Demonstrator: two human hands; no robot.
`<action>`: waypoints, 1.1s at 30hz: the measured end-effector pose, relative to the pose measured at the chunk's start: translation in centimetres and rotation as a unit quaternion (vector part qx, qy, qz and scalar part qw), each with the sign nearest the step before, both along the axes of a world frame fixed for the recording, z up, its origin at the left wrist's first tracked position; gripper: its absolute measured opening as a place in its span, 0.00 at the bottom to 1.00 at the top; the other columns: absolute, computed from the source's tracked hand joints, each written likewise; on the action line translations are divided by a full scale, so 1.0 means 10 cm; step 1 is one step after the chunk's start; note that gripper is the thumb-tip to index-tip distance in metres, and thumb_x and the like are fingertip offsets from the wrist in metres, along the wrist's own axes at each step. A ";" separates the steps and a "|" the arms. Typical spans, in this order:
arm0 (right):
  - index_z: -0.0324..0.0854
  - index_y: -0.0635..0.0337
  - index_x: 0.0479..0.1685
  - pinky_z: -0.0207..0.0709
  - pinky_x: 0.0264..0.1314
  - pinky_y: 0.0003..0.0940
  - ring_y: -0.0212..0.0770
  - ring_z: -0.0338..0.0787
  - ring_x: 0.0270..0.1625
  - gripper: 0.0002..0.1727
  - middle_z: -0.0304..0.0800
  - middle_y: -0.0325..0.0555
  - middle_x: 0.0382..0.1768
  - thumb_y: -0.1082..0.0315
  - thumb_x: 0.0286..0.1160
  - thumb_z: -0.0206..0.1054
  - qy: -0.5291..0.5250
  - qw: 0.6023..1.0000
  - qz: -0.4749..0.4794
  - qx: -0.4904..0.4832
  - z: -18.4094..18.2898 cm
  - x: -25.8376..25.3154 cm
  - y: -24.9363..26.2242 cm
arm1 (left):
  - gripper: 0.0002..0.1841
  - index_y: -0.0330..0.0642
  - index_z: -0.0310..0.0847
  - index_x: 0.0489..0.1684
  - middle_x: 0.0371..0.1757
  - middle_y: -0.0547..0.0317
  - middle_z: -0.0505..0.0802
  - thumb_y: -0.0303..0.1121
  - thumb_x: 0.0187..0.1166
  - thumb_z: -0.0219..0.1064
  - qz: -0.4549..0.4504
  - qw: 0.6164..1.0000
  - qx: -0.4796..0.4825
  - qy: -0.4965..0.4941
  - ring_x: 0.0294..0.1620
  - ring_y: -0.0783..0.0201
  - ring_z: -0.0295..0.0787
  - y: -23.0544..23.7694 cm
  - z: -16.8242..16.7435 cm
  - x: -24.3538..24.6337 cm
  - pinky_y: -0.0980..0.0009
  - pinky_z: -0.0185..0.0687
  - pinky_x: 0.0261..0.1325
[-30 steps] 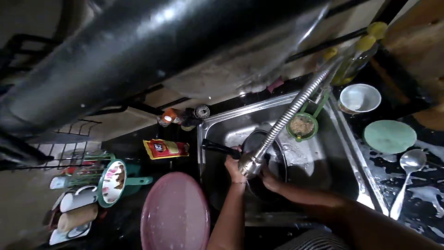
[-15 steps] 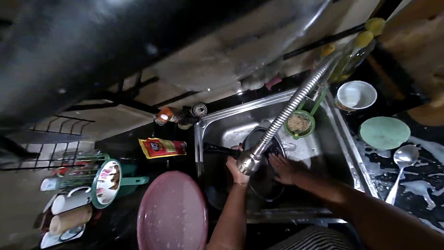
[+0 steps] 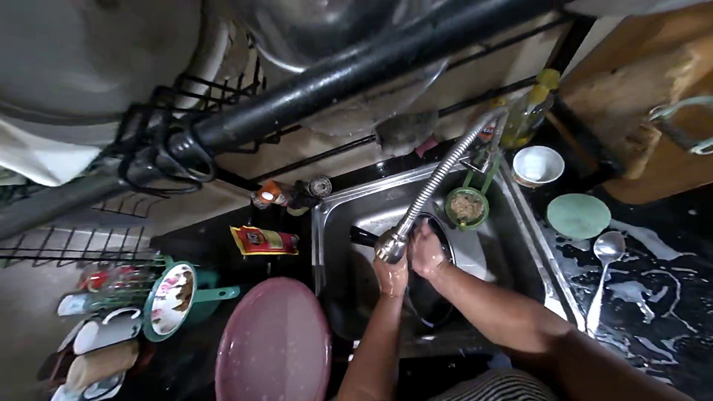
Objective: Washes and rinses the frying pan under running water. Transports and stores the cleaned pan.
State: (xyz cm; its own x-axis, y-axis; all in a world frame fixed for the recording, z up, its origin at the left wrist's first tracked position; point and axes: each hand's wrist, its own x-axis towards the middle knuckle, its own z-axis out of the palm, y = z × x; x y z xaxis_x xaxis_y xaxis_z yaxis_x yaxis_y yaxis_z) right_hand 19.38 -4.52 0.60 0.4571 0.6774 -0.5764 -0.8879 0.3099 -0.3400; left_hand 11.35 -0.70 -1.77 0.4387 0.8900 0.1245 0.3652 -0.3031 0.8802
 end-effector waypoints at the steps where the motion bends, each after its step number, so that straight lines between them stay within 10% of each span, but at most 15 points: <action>1: 0.63 0.62 0.83 0.76 0.75 0.37 0.39 0.81 0.72 0.38 0.80 0.52 0.72 0.44 0.95 0.25 -0.039 0.998 0.055 -0.005 0.05 -0.11 -0.09 | 0.15 0.25 0.86 0.54 0.52 0.40 0.95 0.28 0.76 0.73 0.005 1.000 0.000 0.006 0.57 0.59 0.93 0.00 0.01 0.01 0.64 0.84 0.69; 5: 0.57 0.69 0.90 0.57 0.92 0.37 0.42 0.67 0.89 0.29 0.65 0.59 0.87 0.61 0.97 0.42 -0.319 0.873 0.367 -0.027 -0.14 -0.53 -0.70 | 0.19 0.21 0.80 0.64 0.59 0.33 0.91 0.28 0.81 0.70 0.082 0.992 -0.075 0.059 0.66 0.51 0.88 0.08 0.12 -0.01 0.59 0.76 0.76; 7: 0.62 0.64 0.89 0.66 0.86 0.50 0.54 0.78 0.80 0.34 0.77 0.65 0.78 0.60 0.87 0.63 -0.462 0.739 0.482 -0.086 -0.34 -0.54 -0.79 | 0.19 0.21 0.78 0.66 0.62 0.32 0.90 0.28 0.84 0.67 0.115 0.984 -0.128 0.051 0.68 0.52 0.86 0.10 0.09 -0.04 0.60 0.75 0.77; 10: 0.76 0.61 0.77 0.77 0.71 0.60 0.61 0.89 0.64 0.24 0.90 0.64 0.59 0.61 0.86 0.62 -0.551 0.637 0.510 -0.175 -0.33 -0.51 -0.80 | 0.16 0.25 0.80 0.64 0.59 0.35 0.90 0.30 0.87 0.64 0.137 0.971 -0.195 0.035 0.62 0.54 0.87 0.05 0.02 -0.05 0.59 0.77 0.72; 16: 0.87 0.69 0.56 0.79 0.62 0.58 0.58 0.91 0.52 0.19 0.92 0.63 0.46 0.61 0.89 0.58 -0.646 0.601 0.435 -0.179 0.11 0.14 -0.92 | 0.23 0.25 0.72 0.74 0.66 0.39 0.87 0.29 0.83 0.66 -0.018 0.976 -0.215 -0.043 0.63 0.62 0.86 0.06 0.12 -0.34 0.66 0.80 0.70; 22: 0.87 0.66 0.30 0.77 0.45 0.47 0.44 0.84 0.35 0.25 0.87 0.51 0.29 0.49 0.77 0.72 -0.677 0.623 0.331 -0.210 -0.01 0.59 -0.84 | 0.23 0.31 0.87 0.57 0.55 0.44 0.94 0.43 0.74 0.77 -0.145 0.971 -0.157 0.103 0.60 0.57 0.91 0.19 0.24 -0.58 0.56 0.82 0.72; 29: 0.88 0.68 0.54 0.80 0.70 0.51 0.52 0.92 0.60 0.14 0.94 0.60 0.54 0.68 0.76 0.73 -0.694 0.647 0.141 -0.283 -0.04 0.70 -0.73 | 0.34 0.29 0.82 0.67 0.68 0.35 0.88 0.55 0.78 0.72 -0.088 0.961 -0.156 0.212 0.77 0.45 0.80 -0.01 0.42 -0.58 0.48 0.67 0.85; 33: 0.90 0.67 0.51 0.80 0.71 0.53 0.54 0.92 0.61 0.13 0.94 0.59 0.53 0.67 0.76 0.73 -0.719 0.627 0.156 -0.256 0.07 0.45 -0.67 | 0.24 0.34 0.88 0.56 0.53 0.42 0.95 0.50 0.79 0.73 -0.035 0.980 -0.132 0.146 0.62 0.51 0.91 0.03 0.37 -0.54 0.47 0.79 0.73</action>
